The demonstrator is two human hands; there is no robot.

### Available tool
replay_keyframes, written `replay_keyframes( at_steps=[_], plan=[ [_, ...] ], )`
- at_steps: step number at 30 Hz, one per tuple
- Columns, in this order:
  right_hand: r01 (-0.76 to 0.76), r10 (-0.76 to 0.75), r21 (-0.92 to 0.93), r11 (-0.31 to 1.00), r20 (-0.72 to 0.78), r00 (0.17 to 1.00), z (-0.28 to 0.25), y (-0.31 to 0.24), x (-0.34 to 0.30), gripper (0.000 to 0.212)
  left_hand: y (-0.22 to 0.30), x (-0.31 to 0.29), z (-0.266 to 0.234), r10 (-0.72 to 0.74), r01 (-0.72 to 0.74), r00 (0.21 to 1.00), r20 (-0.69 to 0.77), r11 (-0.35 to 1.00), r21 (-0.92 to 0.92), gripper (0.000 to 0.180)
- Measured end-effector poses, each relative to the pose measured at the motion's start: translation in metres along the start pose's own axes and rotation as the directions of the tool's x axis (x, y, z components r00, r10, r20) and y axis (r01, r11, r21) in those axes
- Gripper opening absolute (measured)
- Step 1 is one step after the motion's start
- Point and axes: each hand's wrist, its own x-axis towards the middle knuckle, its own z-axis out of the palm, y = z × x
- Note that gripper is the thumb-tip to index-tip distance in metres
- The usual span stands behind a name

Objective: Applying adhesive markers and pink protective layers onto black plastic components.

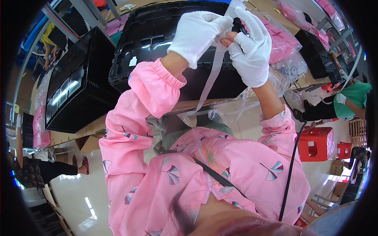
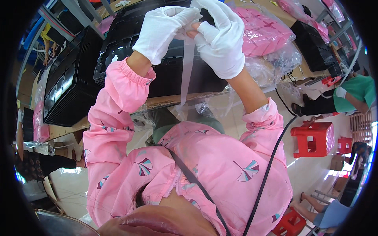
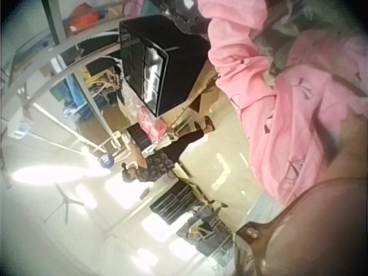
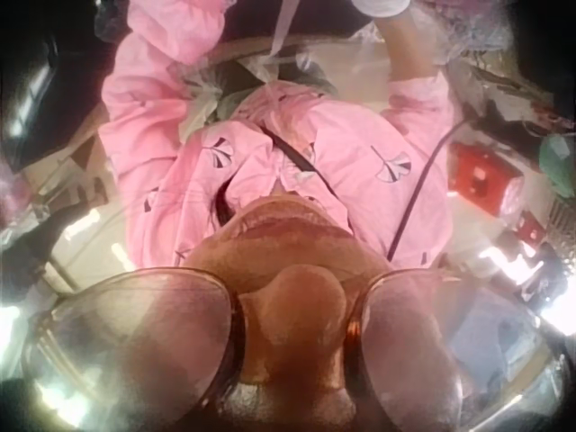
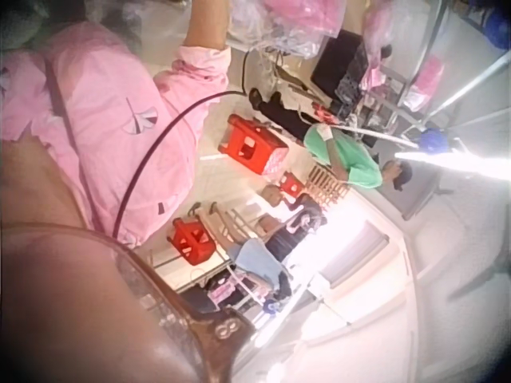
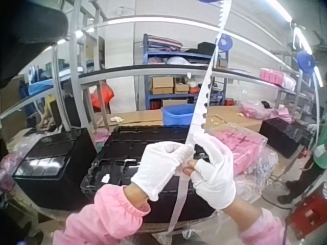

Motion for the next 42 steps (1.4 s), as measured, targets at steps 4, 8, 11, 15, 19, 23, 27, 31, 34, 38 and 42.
replay_keyframes(
  at_steps=[4, 8, 11, 15, 19, 23, 27, 31, 34, 38, 42],
  plan=[
    [0.081, -0.081, -0.016, 0.997, 0.002, 0.997, 0.001, 0.002, 0.005, 0.026, 0.002, 0.000, -0.002, -0.015, 0.015, 1.000, 0.005, 1.000, 0.013, 0.035],
    [0.175, -0.174, -0.026, 0.984, 0.020, 0.984, 0.006, 0.009, 0.008, 0.023, 0.001, 0.001, -0.004, -0.032, 0.031, 0.999, 0.006, 0.999, 0.014, 0.036],
    [0.239, -0.239, 0.005, 0.971, 0.015, 0.971, 0.009, 0.016, 0.011, 0.025, 0.001, 0.003, -0.006, -0.045, 0.046, 0.999, 0.024, 0.999, -0.011, 0.035],
    [0.199, -0.202, 0.092, 0.976, 0.025, 0.979, 0.014, 0.015, 0.014, 0.031, -0.005, 0.006, -0.012, -0.048, 0.049, 0.998, 0.031, 0.997, -0.060, 0.030],
    [0.200, -0.212, 0.130, 0.971, 0.086, 0.973, 0.018, 0.030, 0.012, 0.031, -0.012, 0.011, -0.014, -0.043, 0.045, 0.998, 0.034, 0.997, -0.065, 0.025],
    [0.204, -0.231, 0.285, 0.936, 0.062, 0.971, 0.018, 0.023, 0.022, 0.032, -0.013, 0.019, -0.018, -0.046, 0.042, 0.998, -0.037, 0.994, -0.105, 0.024],
    [0.014, -0.014, -0.001, 1.000, 0.167, 0.986, 0.006, 0.084, 0.044, 0.011, -0.001, 0.031, -0.030, -0.151, 0.153, 0.988, 0.024, 0.983, -0.098, 0.030],
    [-0.274, 0.062, 0.213, 0.938, 0.673, 0.737, 0.043, 0.188, 0.064, 0.010, 0.008, 0.034, -0.038, -0.130, 0.130, 0.991, -0.002, 0.991, -0.009, 0.030],
    [-0.100, -0.071, 0.140, 0.985, 0.859, 0.507, 0.072, 0.257, 0.061, 0.008, 0.007, 0.039, -0.037, -0.167, 0.167, 0.986, 0.011, 0.986, 0.004, 0.030],
    [-0.073, -0.129, 0.160, 0.984, 0.939, 0.319, 0.110, 0.265, 0.070, 0.009, 0.002, 0.041, -0.046, -0.168, 0.170, 0.984, -0.051, 0.985, 0.026, 0.030],
    [0.105, 0.005, -0.026, 0.994, 0.980, 0.197, 0.132, 0.255, 0.083, 0.013, 0.009, 0.037, -0.046, -0.217, 0.219, 0.973, -0.086, 0.975, 0.022, 0.030]
  ],
)
